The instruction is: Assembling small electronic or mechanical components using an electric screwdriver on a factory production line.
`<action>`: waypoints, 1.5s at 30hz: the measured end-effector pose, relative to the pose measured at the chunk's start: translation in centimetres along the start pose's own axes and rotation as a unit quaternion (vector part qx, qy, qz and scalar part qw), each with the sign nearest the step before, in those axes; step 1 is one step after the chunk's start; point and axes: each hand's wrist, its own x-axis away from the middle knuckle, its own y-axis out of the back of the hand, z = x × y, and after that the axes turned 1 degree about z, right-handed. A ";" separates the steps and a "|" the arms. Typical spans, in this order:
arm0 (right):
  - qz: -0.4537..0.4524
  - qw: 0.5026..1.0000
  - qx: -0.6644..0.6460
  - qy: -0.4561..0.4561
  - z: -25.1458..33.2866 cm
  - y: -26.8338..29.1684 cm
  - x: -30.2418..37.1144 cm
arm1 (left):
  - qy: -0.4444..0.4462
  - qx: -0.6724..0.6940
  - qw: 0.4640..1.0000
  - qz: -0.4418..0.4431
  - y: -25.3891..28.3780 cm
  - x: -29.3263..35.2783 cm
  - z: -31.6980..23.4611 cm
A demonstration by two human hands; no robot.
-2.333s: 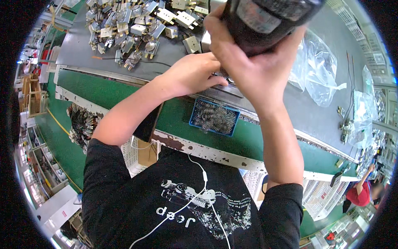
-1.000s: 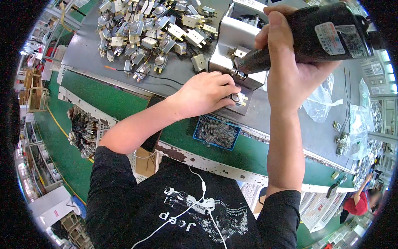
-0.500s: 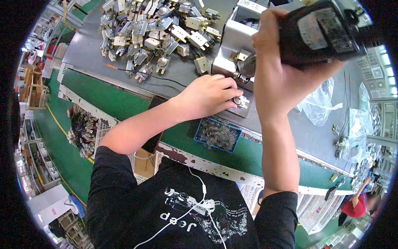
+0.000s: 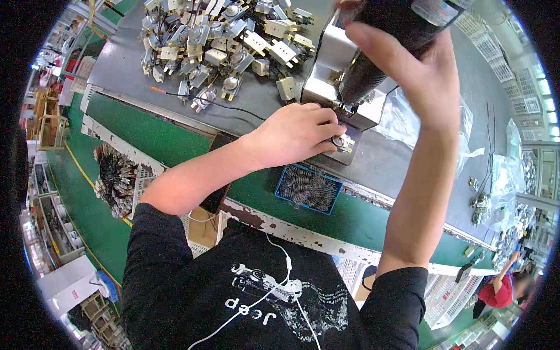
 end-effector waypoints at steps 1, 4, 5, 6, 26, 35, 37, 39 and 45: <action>-0.088 0.996 0.008 0.029 -0.6 -0.9 0.3 | -0.003 -0.005 1.000 0.005 0.1 -0.1 0.0; -0.274 0.959 0.016 0.074 -0.2 -3.9 0.9 | -0.013 -0.011 1.000 -0.004 0.1 0.0 0.1; -0.248 0.963 0.080 0.070 -0.2 -3.7 1.5 | -0.020 -0.011 1.000 -0.018 0.1 0.1 0.1; -0.220 0.963 0.144 0.064 -0.2 -3.6 2.0 | -0.021 -0.009 1.000 -0.016 0.0 0.3 0.1; -0.297 0.952 0.043 -0.059 1.8 -3.6 7.7 | 0.055 0.049 0.996 0.039 0.3 0.1 -0.4; -0.278 0.958 0.040 -0.055 1.8 -4.1 7.6 | 0.051 0.037 0.997 0.040 0.3 0.1 -0.4; -0.272 0.961 0.025 -0.049 1.7 -4.2 7.5 | 0.052 0.035 0.997 0.041 0.3 0.1 -0.4; -0.279 0.959 0.027 -0.052 1.9 -4.0 7.7 | 0.054 0.031 0.997 0.042 0.3 0.2 -0.4; -0.275 0.960 0.029 -0.044 2.6 -3.2 7.6 | 0.032 0.013 0.999 0.018 0.0 0.2 -0.3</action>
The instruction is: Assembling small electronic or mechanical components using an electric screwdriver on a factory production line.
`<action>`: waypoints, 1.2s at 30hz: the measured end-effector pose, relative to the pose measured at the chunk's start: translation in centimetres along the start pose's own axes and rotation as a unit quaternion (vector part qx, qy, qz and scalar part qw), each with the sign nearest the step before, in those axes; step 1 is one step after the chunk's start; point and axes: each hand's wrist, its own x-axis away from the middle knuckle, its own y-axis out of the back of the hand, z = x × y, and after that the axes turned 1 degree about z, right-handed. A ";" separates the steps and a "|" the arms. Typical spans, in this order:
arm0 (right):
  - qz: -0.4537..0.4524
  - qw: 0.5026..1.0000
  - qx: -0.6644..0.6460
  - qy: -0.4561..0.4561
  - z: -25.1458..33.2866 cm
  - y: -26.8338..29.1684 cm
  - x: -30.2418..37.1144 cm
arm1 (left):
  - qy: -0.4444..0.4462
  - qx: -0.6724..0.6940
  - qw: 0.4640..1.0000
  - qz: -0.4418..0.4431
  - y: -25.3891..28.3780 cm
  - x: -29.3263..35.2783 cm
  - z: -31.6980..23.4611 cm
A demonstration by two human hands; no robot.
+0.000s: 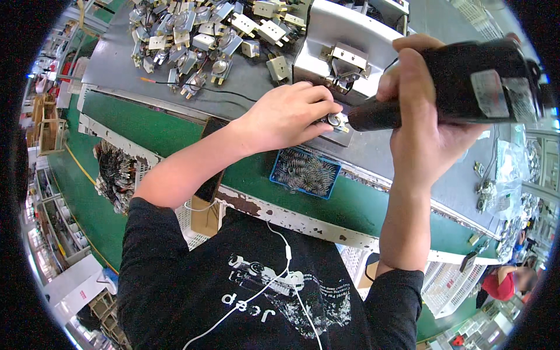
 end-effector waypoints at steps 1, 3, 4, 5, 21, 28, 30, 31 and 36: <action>0.002 1.000 -0.024 0.006 0.2 0.1 0.0 | -0.004 -0.010 1.000 -0.006 0.0 0.0 -0.1; -0.020 0.999 -0.046 -0.003 0.4 0.3 0.3 | -0.008 -0.020 1.000 -0.013 0.1 0.0 -0.4; -0.009 0.998 -0.055 0.007 0.4 0.6 0.3 | 0.000 -0.007 0.999 -0.032 0.4 -0.1 -0.8; 0.001 0.998 -0.063 0.017 0.5 0.8 0.3 | 0.007 0.007 0.999 -0.050 0.6 -0.1 -1.0; 0.001 1.000 -0.028 0.013 1.3 0.1 0.7 | -0.014 0.046 0.995 -0.083 0.6 -0.4 -1.2; -0.002 1.000 -0.020 0.009 -0.1 -0.1 0.5 | -0.001 0.007 0.999 -0.034 -0.4 0.3 0.2; -0.002 1.000 -0.012 0.003 -0.1 -0.1 0.6 | -0.002 0.005 0.999 -0.039 -0.5 0.2 0.1; -0.003 1.000 -0.006 -0.003 -0.1 -0.2 0.6 | -0.003 0.009 0.999 -0.040 -0.4 0.2 0.1; 0.010 1.000 -0.007 -0.004 -0.6 -0.7 0.7 | -0.006 0.017 0.999 -0.048 -0.5 0.3 0.1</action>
